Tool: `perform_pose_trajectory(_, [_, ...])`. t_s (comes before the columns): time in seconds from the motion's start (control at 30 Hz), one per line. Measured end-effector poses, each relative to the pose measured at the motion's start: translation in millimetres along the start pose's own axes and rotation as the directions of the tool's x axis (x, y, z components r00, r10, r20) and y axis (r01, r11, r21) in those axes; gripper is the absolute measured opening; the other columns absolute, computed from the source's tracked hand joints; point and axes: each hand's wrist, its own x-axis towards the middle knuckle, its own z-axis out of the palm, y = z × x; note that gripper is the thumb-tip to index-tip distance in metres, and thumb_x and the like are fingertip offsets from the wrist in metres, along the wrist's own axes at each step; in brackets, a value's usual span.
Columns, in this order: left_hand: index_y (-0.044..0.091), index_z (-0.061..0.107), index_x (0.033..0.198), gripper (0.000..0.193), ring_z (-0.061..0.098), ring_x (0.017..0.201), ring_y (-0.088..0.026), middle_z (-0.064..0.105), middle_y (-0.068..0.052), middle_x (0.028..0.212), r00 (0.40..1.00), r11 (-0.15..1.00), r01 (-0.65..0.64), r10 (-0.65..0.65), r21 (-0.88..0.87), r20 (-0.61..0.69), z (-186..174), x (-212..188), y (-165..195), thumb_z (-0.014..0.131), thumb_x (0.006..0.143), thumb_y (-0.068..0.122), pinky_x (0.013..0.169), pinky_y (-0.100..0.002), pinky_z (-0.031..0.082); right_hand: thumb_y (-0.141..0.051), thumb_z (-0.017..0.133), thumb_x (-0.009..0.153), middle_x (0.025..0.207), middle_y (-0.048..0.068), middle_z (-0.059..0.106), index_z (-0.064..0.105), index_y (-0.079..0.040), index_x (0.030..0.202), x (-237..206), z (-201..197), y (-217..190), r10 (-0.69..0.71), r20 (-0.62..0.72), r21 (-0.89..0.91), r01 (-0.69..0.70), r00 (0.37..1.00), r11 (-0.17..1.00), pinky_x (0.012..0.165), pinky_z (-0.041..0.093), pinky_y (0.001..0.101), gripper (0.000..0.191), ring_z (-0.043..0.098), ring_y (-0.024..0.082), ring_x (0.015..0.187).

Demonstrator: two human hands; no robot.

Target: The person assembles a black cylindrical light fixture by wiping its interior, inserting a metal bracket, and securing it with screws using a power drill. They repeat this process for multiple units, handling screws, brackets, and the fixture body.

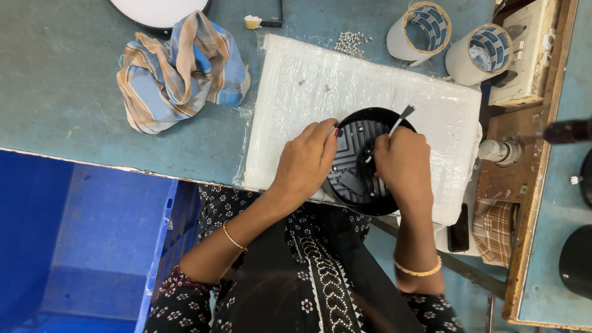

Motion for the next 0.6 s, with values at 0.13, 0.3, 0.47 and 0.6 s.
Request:
perform_pose_trajectory(0.13, [0.000, 0.061, 0.129, 0.034, 0.070, 0.089, -0.040, 0.070, -0.020, 0.109, 0.997, 0.998, 0.060, -0.062, 0.035, 0.048, -0.6, -0.7, 0.3, 0.054, 0.106, 0.024, 0.079, -0.045, 0.055, -0.025, 0.055, 0.105, 0.073, 0.021, 0.070, 0.067, 0.008, 0.094, -15.3, -21.4, -1.2, 0.068, -0.003, 0.233, -0.065, 0.998, 0.970, 0.054, 0.054, 0.0382, 0.037, 0.073, 0.027, 0.057])
perform_pose_trajectory(0.3, [0.006, 0.045, 0.155, 0.075, 0.034, 0.144, -0.044, 0.032, -0.026, 0.160, 0.939, 0.817, 0.105, 0.106, 0.566, -0.327, -63.6, 1.8, -22.3, 0.077, 0.099, 0.044, 0.112, -0.064, 0.026, -0.021, 0.062, 0.106, 0.088, 0.020, 0.071, 0.067, 0.005, 0.117, -45.9, -49.6, 34.1, -0.303, -0.404, 0.009, 0.335, 0.863, 0.942, 0.060, 0.053, 0.0352, 0.029, 0.070, 0.025, 0.071])
perform_pose_trajectory(0.47, [0.016, 0.064, 0.135, 0.067, 0.025, 0.133, -0.057, 0.030, -0.029, 0.153, 0.880, 0.561, 0.330, 0.109, 0.759, -0.463, -132.7, 3.3, -61.8, 0.089, 0.080, 0.044, 0.100, -0.078, 0.022, -0.030, 0.063, 0.106, 0.078, 0.019, 0.070, 0.068, 0.001, 0.118, -37.4, -16.1, 66.4, -0.007, -0.163, 0.132, 0.028, 0.987, 0.991, 0.056, 0.049, 0.0382, 0.033, 0.066, 0.025, 0.060])
perform_pose_trajectory(0.6, [0.010, 0.065, 0.123, 0.037, 0.047, 0.131, -0.038, 0.055, -0.014, 0.140, 0.821, 0.769, 0.329, 0.055, 0.549, -0.569, -151.0, 7.2, -80.5, 0.081, 0.090, 0.015, 0.104, -0.055, 0.039, -0.031, 0.060, 0.110, 0.076, 0.018, 0.068, 0.067, 0.004, 0.109, -33.5, 3.9, 77.9, 0.019, -0.138, 0.225, 0.013, 0.990, 0.974, 0.053, 0.048, 0.0348, 0.036, 0.064, 0.021, 0.057])
